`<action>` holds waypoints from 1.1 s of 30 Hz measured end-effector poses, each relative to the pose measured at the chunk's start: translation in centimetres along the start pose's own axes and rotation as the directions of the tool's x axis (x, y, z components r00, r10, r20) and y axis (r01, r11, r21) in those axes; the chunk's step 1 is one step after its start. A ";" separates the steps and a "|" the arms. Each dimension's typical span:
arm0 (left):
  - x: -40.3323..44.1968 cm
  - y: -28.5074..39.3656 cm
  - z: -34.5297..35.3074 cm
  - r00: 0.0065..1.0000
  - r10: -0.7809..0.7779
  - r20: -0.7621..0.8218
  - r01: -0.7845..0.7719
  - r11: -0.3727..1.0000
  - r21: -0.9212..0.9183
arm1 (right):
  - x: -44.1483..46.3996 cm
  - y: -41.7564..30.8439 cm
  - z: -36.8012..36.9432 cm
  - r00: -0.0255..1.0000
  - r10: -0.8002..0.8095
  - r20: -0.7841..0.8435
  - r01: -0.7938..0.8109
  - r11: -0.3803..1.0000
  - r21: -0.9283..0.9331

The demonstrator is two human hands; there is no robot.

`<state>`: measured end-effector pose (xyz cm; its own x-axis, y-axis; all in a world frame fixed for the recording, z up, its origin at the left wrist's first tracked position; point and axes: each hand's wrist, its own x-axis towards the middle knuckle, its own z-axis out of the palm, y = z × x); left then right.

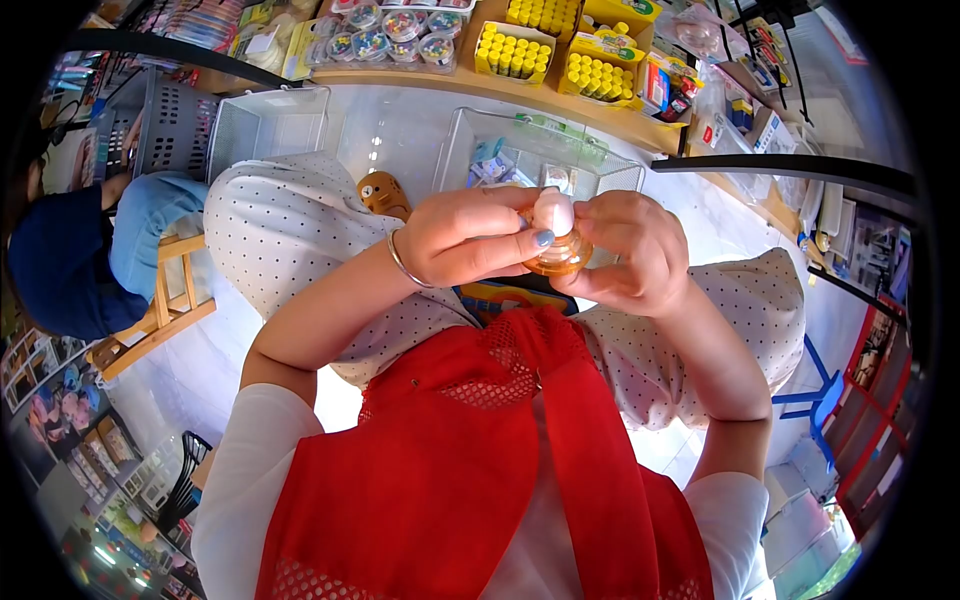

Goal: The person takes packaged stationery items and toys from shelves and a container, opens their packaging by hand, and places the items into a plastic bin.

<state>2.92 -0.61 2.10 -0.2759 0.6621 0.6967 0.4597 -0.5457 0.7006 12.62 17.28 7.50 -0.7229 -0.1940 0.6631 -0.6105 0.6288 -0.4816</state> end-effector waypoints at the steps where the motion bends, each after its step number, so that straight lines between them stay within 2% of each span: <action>1: -0.3 -0.1 -0.1 1.000 -0.017 0.008 0.017 1.000 0.001 | 0.1 0.0 -0.1 1.000 -0.001 0.015 0.001 1.000 0.021; 2: -0.4 -0.1 -0.2 0.999 -0.034 0.016 0.034 0.999 0.003 | 0.1 -0.1 -0.1 0.999 0.043 0.025 -0.045 0.996 0.077; 4: 1.3 0.5 -0.5 0.981 0.185 -0.053 -0.157 0.932 0.328 | 0.5 -0.2 -0.3 0.991 0.125 0.053 -0.132 0.974 0.186; 7: 2.6 0.6 -0.7 0.993 0.082 -0.085 -0.059 0.967 0.247 | 1.2 -0.3 -0.8 0.948 0.273 0.164 -0.307 0.920 0.244; 11: 3.2 1.0 -1.8 0.993 -0.111 -0.027 0.114 0.977 0.179 | 0.8 0.1 -0.8 0.926 0.328 0.187 -0.372 0.878 0.301; 12: 3.2 1.1 -1.7 0.986 -0.158 -0.056 0.164 0.978 0.129 | 0.8 0.2 -0.8 0.929 0.321 0.187 -0.364 0.884 0.292; 15: 3.1 0.8 -2.1 0.993 -0.115 0.004 0.112 0.973 0.204 | 0.7 0.5 -1.0 0.936 0.297 0.191 -0.341 0.901 0.267; 18: 2.8 0.6 -1.9 0.989 -0.151 0.002 0.147 0.967 0.207 | 0.6 0.7 -1.1 0.937 0.284 0.204 -0.331 0.907 0.260; 21: 2.5 0.5 -1.4 0.982 -0.183 -0.035 0.186 0.974 0.132 | 0.6 0.9 -1.1 0.927 0.313 0.208 -0.363 0.889 0.278; 22: 2.3 0.8 -0.9 0.949 -0.299 -0.098 0.298 0.954 -0.026 | 0.5 0.8 -0.8 0.917 0.344 0.201 -0.390 0.876 0.283; 24: 1.7 1.1 0.6 0.828 -0.537 -0.160 0.461 0.815 -0.351 | 0.7 0.4 -0.5 0.879 0.427 0.212 -0.473 0.837 0.275; 27: 0.4 -1.2 1.3 0.857 -0.513 -0.046 0.476 0.824 -0.306 | -0.1 0.7 0.3 0.780 0.551 0.297 -0.621 0.744 0.247; 28: 0.5 -0.8 1.7 0.791 -0.611 -0.033 0.576 0.762 -0.296 | -0.8 1.2 0.6 0.694 0.601 0.397 -0.696 0.700 0.158; 30: -0.2 -1.8 2.1 0.701 -0.712 0.034 0.693 0.670 -0.265 | -2.1 1.5 1.9 0.458 0.735 0.501 -0.887 0.337 0.316; 31: -0.8 -2.4 2.3 0.647 -0.760 0.062 0.747 0.617 -0.247 | -2.6 1.7 2.5 0.326 0.753 0.571 -0.923 0.123 0.364; 32: -1.3 -2.9 2.5 0.680 -0.730 0.061 0.729 0.666 -0.161 | -3.1 2.0 2.9 0.262 0.711 0.652 -0.898 -0.067 0.435; 33: -1.2 -3.1 2.3 0.748 -0.657 0.092 0.656 0.753 0.045 | -3.1 2.3 3.3 0.208 0.706 0.678 -0.858 -0.201 0.472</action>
<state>3.73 1.45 -1.19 -0.4312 0.9010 0.0464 0.2032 0.0469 0.9780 12.37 16.85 2.46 -0.8002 -0.1069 -0.5901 0.5902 -0.3151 -0.7432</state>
